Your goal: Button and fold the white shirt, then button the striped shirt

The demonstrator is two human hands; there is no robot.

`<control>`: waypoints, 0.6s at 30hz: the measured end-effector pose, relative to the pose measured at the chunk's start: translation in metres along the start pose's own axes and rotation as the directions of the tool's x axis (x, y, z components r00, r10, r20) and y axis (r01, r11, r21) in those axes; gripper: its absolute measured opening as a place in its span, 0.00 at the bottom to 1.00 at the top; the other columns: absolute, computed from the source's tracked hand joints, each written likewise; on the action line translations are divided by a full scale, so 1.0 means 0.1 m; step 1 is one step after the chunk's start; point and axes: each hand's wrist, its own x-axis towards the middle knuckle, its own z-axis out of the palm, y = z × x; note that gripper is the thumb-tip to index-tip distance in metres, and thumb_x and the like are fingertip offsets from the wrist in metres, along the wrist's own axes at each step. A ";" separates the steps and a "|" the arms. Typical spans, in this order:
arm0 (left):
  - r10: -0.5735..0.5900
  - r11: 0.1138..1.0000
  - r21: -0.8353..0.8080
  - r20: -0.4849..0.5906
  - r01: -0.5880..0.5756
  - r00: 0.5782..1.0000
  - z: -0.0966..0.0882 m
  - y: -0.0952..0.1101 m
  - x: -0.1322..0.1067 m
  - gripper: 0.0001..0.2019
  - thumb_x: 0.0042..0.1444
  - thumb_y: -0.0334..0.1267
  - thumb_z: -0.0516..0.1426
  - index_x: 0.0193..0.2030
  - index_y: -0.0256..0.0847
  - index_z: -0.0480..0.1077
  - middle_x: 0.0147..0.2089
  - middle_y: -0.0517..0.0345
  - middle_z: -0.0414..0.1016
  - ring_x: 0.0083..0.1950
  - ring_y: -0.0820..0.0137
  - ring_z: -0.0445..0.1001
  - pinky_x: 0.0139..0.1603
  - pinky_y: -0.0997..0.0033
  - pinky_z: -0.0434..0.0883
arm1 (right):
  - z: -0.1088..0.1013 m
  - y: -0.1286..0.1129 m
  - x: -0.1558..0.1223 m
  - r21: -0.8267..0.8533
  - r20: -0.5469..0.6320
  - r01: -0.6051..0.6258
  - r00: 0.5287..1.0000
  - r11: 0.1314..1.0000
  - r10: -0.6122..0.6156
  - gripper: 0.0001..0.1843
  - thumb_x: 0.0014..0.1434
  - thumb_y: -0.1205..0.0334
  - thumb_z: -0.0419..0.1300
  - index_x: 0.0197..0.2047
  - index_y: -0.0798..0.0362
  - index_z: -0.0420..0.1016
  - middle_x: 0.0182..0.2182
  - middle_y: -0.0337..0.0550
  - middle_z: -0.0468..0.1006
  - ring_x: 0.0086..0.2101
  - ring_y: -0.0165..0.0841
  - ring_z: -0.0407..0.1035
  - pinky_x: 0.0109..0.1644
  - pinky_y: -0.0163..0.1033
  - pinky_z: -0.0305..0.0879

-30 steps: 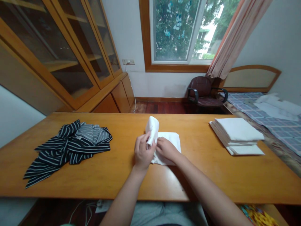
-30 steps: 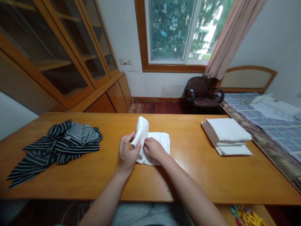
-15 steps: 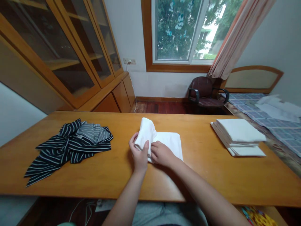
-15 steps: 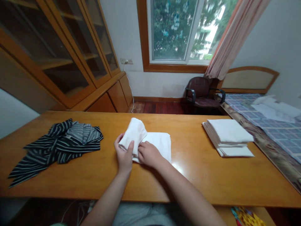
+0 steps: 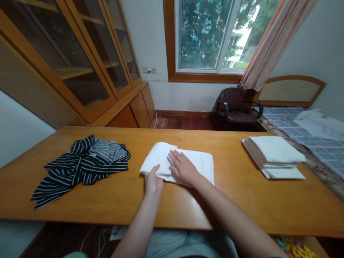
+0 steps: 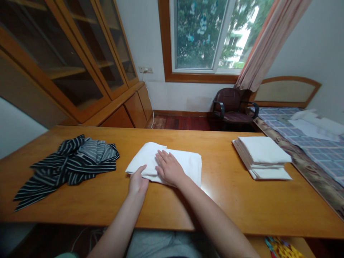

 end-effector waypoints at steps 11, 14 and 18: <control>-0.099 0.995 -0.031 0.031 0.100 0.995 -0.01 -0.08 0.09 0.26 0.50 0.23 0.57 0.58 0.36 0.70 0.56 0.44 0.77 0.59 0.56 0.75 0.60 0.51 0.73 | 0.17 0.31 0.27 -0.087 0.136 -0.205 0.967 0.975 0.216 0.33 0.71 0.46 0.47 0.72 0.56 0.55 0.71 0.52 0.52 0.69 0.46 0.47 0.71 0.60 0.41; -0.095 0.993 -0.069 0.037 0.097 0.995 0.04 -0.11 0.13 0.26 0.52 0.24 0.55 0.60 0.35 0.68 0.57 0.43 0.76 0.59 0.56 0.74 0.60 0.51 0.73 | 0.10 0.37 0.32 -0.039 0.148 -0.180 0.972 0.983 0.184 0.35 0.69 0.45 0.49 0.71 0.57 0.55 0.71 0.54 0.51 0.70 0.46 0.46 0.71 0.60 0.41; -0.048 0.992 -0.115 -0.008 0.046 0.999 0.11 -0.15 0.17 0.28 0.52 0.25 0.55 0.62 0.36 0.67 0.57 0.44 0.76 0.60 0.57 0.74 0.61 0.50 0.71 | 0.00 0.38 0.30 0.062 0.127 -0.010 0.992 0.998 0.002 0.40 0.64 0.42 0.57 0.72 0.55 0.55 0.72 0.55 0.50 0.70 0.45 0.45 0.71 0.56 0.45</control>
